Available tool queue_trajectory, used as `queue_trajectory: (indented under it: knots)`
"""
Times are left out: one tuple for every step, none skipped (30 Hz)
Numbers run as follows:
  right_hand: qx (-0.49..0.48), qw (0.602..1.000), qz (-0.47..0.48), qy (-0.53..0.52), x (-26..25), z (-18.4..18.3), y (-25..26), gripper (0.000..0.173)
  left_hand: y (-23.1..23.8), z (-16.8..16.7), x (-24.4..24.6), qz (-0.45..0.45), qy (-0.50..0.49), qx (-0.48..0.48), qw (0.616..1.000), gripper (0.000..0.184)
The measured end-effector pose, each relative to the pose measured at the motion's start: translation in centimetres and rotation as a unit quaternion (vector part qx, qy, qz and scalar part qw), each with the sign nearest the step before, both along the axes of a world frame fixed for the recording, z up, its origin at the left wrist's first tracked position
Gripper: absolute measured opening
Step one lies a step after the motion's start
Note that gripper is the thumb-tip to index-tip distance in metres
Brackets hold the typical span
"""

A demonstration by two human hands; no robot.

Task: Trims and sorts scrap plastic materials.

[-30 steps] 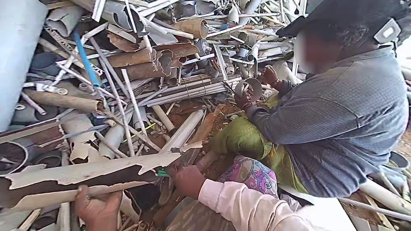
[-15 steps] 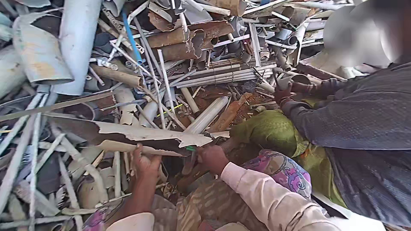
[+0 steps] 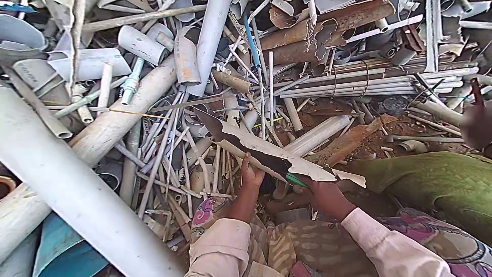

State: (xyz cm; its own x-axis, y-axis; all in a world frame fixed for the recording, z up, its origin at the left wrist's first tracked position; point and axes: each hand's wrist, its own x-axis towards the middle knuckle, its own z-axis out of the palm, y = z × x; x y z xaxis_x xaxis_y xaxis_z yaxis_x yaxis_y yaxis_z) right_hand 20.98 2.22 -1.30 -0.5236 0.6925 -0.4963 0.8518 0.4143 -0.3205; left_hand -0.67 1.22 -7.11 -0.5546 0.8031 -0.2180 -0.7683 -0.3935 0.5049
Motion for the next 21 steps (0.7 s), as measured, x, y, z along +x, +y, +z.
queue_trajectory:
  knots:
    - [0.053,0.999,-0.004,-0.005,-0.2,-0.2,-0.5,0.043,0.0,0.1,0.0,0.002,0.0,-0.001,1.0,0.029]
    - [0.127,0.992,-0.015,0.003,-0.4,-0.9,-1.0,0.037,0.0,0.3,0.0,0.004,-0.003,-0.001,1.0,0.03]
    - [0.207,0.978,-0.027,0.027,-0.5,-2.1,-1.2,0.03,0.2,0.4,0.0,0.009,-0.009,-0.001,1.0,0.03]
    - [0.272,0.96,-0.032,0.052,-0.5,-3.2,-1.2,0.025,0.3,0.6,0.1,0.012,-0.013,-0.001,1.0,0.03]
    - [0.282,0.957,-0.037,0.054,-0.6,-3.6,-1.1,0.025,0.4,0.8,0.2,0.014,-0.014,-0.002,1.0,0.031]
    - [0.249,0.967,-0.04,0.042,-0.9,-3.3,-1.2,0.028,0.5,1.0,0.3,0.017,-0.015,-0.004,1.0,0.031]
    - [0.178,0.983,-0.044,0.018,-1.2,-2.4,-1.3,0.035,0.5,1.1,0.4,0.018,-0.013,-0.009,1.0,0.031]
    - [0.1,0.994,-0.043,-0.009,-1.5,-1.2,-1.2,0.038,0.7,1.2,0.4,0.019,-0.011,-0.013,1.0,0.031]
    - [0.049,0.998,-0.032,-0.016,-1.5,-0.5,-1.1,0.042,0.6,1.0,0.4,0.017,-0.006,-0.017,1.0,0.031]
    - [0.038,0.999,-0.018,-0.014,-1.1,-0.2,-1.0,0.045,0.6,1.0,0.4,0.013,0.001,-0.019,1.0,0.03]
    - [0.057,0.998,-0.015,0.005,-0.5,-0.3,-1.0,0.044,0.5,0.9,0.5,0.007,0.009,-0.02,1.0,0.031]
    - [0.091,0.995,-0.025,0.028,0.0,-0.8,-1.1,0.042,0.4,0.9,0.5,0.0,0.014,-0.022,1.0,0.031]
    - [0.121,0.991,-0.047,0.042,0.3,-1.1,-1.1,0.041,0.3,1.0,0.7,-0.007,0.017,-0.021,1.0,0.03]
    - [0.162,0.983,-0.067,0.058,0.4,-1.7,-1.3,0.038,0.4,1.1,0.8,-0.011,0.016,-0.018,1.0,0.03]
    - [0.196,0.975,-0.078,0.068,0.2,-2.4,-1.5,0.036,0.4,1.2,0.9,-0.012,0.014,-0.013,1.0,0.031]
    - [0.208,0.973,-0.074,0.059,-0.1,-3.0,-1.7,0.033,0.4,1.2,0.9,-0.01,0.012,-0.011,1.0,0.032]
    - [0.185,0.98,-0.06,0.041,-0.6,-3.0,-1.9,0.034,0.4,1.3,0.8,-0.002,0.013,-0.012,1.0,0.031]
    - [0.119,0.992,-0.047,0.018,-1.0,-2.5,-1.8,0.04,0.4,1.3,0.8,0.006,0.013,-0.012,1.0,0.03]
    - [0.071,0.997,-0.033,0.002,-1.3,-2.0,-1.6,0.045,0.5,1.3,0.5,0.014,0.017,-0.014,1.0,0.03]
    - [0.056,0.998,-0.023,-0.005,-1.3,-1.5,-1.3,0.047,0.7,1.3,0.2,0.022,0.024,-0.018,0.999,0.03]
    - [0.059,0.998,-0.02,-0.009,-1.1,-1.0,-1.0,0.044,0.8,1.2,-0.1,0.029,0.029,-0.023,0.999,0.029]
